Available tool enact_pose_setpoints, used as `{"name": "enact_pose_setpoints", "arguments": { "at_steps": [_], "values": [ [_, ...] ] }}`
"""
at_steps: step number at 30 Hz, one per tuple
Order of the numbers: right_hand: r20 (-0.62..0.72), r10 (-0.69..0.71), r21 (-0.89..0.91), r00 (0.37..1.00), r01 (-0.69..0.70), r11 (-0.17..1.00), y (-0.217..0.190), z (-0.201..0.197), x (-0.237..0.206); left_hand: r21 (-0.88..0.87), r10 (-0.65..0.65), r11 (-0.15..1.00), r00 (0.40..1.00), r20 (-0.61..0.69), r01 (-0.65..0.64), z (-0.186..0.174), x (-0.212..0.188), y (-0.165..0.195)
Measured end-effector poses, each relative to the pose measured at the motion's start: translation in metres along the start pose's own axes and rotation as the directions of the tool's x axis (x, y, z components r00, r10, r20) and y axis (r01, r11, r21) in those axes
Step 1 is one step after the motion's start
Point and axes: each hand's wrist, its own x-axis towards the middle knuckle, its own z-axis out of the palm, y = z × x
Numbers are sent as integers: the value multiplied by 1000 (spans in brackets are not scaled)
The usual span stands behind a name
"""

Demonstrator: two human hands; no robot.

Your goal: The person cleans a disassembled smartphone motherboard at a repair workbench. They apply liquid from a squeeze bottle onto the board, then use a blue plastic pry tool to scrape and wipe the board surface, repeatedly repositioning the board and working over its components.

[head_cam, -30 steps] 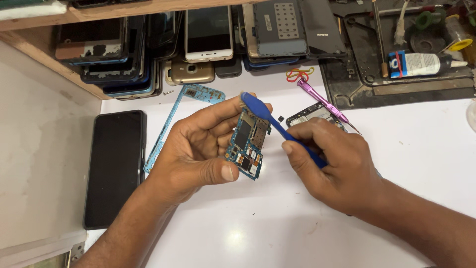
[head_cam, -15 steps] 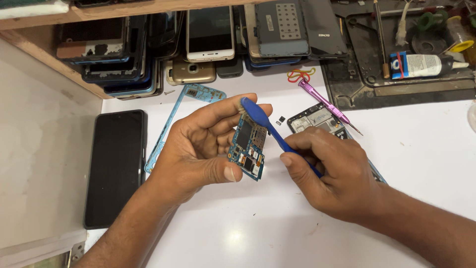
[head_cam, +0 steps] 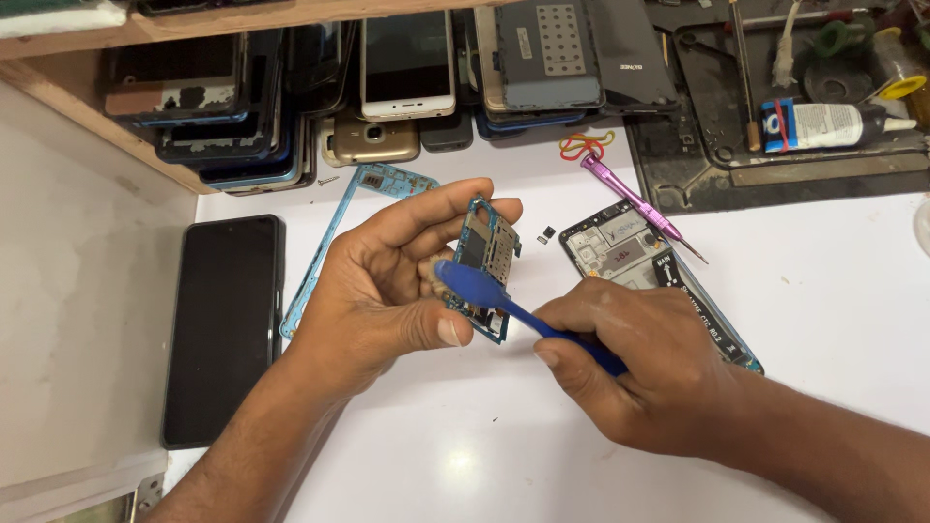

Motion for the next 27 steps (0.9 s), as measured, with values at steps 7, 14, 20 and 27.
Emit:
{"name": "enact_pose_setpoints", "arguments": {
  "at_steps": [7,14,20,27],
  "values": [
    [8,-69,1,998,69,998,-1,-1,0,54,-9,998,1000,-22,10,1,1,2],
    [27,-83,47,996,81,996,-1,-2,-3,50,-7,999,1000,5,6,0,0,2],
    [32,-75,61,997,73,995,-2,-2,-2,37,-5,999,999,-38,6,-1,1,0],
    [26,-63,45,998,61,997,-3,-3,0,-32,31,999,998,-60,-33,-3,1,0]
  ]
}}
